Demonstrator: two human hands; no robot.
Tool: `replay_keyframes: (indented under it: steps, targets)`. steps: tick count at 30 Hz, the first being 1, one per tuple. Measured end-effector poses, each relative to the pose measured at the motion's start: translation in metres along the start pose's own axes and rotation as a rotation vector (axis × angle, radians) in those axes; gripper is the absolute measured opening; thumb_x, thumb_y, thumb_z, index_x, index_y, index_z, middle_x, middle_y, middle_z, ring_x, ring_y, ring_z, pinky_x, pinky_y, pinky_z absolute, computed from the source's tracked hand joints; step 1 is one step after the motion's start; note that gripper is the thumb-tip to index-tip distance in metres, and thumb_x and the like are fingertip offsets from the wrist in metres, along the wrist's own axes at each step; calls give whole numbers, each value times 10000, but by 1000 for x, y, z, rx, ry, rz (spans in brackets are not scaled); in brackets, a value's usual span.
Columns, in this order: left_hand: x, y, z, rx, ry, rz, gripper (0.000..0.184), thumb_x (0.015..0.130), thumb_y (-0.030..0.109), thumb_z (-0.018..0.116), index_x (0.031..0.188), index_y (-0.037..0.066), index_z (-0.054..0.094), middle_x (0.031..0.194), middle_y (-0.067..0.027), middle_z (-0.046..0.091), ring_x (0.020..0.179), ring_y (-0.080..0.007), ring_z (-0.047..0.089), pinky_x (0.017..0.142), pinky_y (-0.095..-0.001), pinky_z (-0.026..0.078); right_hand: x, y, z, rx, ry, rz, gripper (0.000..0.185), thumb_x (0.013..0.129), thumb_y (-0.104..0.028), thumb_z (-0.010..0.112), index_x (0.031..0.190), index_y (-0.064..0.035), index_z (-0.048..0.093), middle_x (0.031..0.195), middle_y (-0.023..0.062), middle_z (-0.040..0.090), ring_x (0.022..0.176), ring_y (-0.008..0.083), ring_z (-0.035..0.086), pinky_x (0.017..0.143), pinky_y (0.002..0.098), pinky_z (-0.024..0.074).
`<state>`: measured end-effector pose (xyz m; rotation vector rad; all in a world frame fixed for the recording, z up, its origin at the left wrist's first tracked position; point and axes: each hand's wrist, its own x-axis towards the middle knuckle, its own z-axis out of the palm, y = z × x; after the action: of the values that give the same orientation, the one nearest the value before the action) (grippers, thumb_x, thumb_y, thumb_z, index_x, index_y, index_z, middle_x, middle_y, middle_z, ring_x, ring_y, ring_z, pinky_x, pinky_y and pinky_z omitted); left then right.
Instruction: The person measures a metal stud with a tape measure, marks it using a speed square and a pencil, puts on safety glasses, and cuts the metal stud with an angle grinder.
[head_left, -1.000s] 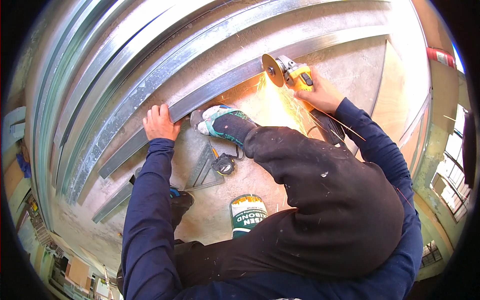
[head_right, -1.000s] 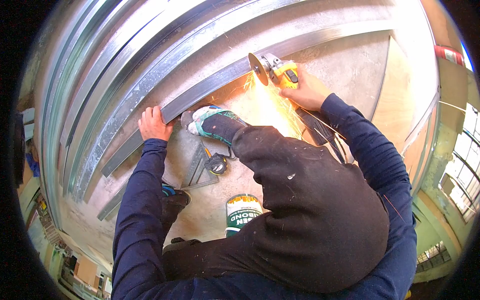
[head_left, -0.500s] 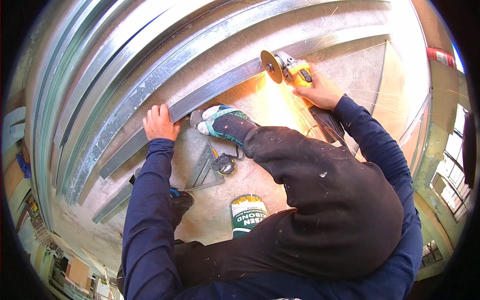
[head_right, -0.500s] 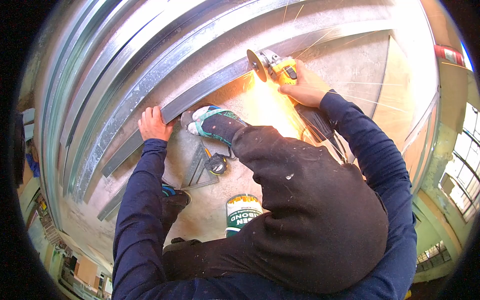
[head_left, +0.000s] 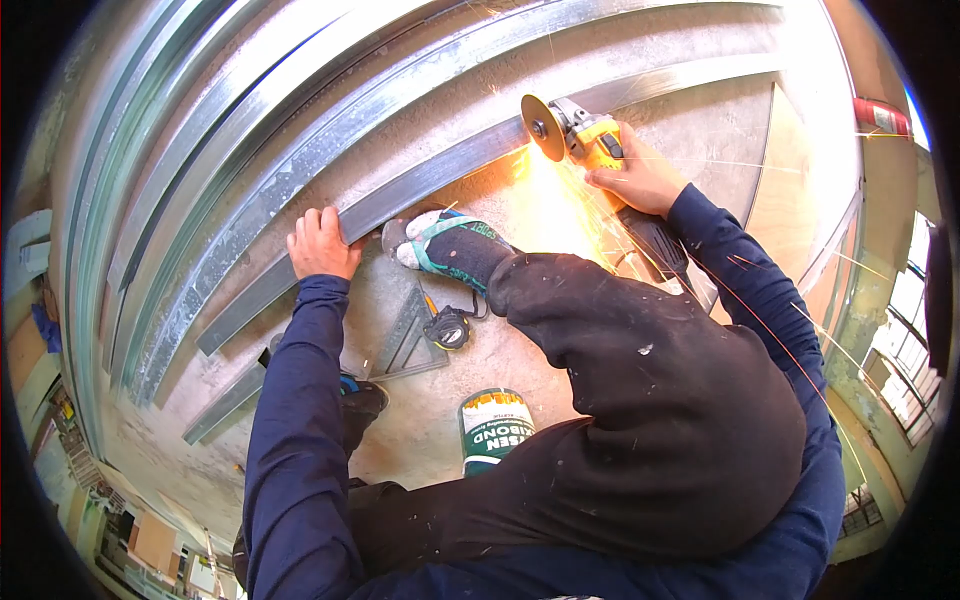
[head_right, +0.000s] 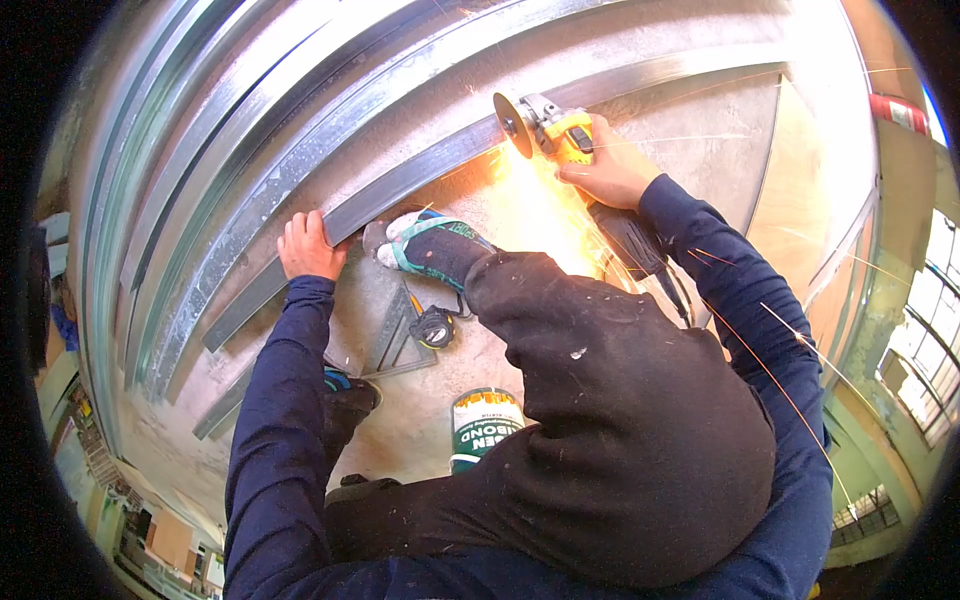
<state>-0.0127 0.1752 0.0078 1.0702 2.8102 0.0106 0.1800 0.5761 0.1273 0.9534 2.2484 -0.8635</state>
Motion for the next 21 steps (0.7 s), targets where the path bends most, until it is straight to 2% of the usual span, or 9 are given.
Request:
replay_keyframes:
  steps: [21]
  targets:
    - [0,0,0,-11,22,2,594,604,370,914,1043,137,588,994,-52,529,996,-266,553,806,-423,426,5,12,6,-40,-4,-33,877,813,-413,725,1437,58,327,1170,327,636,1045,404,671,924,399,521]
